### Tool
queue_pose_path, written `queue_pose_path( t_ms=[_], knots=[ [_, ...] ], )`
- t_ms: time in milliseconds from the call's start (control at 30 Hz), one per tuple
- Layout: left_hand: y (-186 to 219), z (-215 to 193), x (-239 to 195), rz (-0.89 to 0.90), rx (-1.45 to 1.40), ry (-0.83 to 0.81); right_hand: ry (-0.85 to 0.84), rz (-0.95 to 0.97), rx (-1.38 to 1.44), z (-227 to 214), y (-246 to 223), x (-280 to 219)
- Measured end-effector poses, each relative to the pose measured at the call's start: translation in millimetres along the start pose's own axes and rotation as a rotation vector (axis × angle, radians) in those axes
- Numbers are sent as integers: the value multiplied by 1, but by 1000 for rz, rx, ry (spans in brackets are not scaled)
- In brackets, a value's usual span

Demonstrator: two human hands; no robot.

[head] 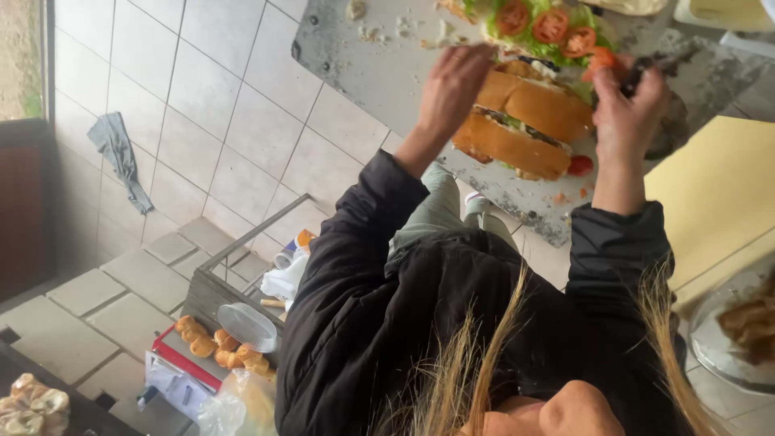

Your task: Preparing several sandwiches by adding fried meat, lettuce, and sliced tomatoes to bread rolls.

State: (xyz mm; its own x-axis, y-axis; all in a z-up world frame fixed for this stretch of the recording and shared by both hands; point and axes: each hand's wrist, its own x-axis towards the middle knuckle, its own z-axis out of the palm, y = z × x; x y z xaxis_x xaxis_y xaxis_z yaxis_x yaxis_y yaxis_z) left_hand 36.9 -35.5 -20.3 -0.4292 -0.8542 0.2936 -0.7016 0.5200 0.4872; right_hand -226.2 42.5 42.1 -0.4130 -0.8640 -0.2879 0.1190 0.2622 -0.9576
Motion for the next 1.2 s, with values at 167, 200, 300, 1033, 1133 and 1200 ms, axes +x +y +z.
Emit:
queue_pose_path(
  t_ms=[167,200,300,1033,1133,1200],
  knots=[
    [-79,-22,42,-168,80,46,-148,-319,-205,88,39,68],
    [-94,-22,50,-187,91,48,-159,-426,-314,109,44,79],
    [-124,-3,82,-98,92,7,-230,-419,-264,155,56,105],
    [-20,-23,87,213,-62,-114,-74,-260,-516,20,31,-51],
    [66,-22,32,318,-316,-241,142,-170,-555,-60,52,-116],
    [117,5,-27,556,-308,-411,223,4,-525,-116,77,-158]
  ],
)
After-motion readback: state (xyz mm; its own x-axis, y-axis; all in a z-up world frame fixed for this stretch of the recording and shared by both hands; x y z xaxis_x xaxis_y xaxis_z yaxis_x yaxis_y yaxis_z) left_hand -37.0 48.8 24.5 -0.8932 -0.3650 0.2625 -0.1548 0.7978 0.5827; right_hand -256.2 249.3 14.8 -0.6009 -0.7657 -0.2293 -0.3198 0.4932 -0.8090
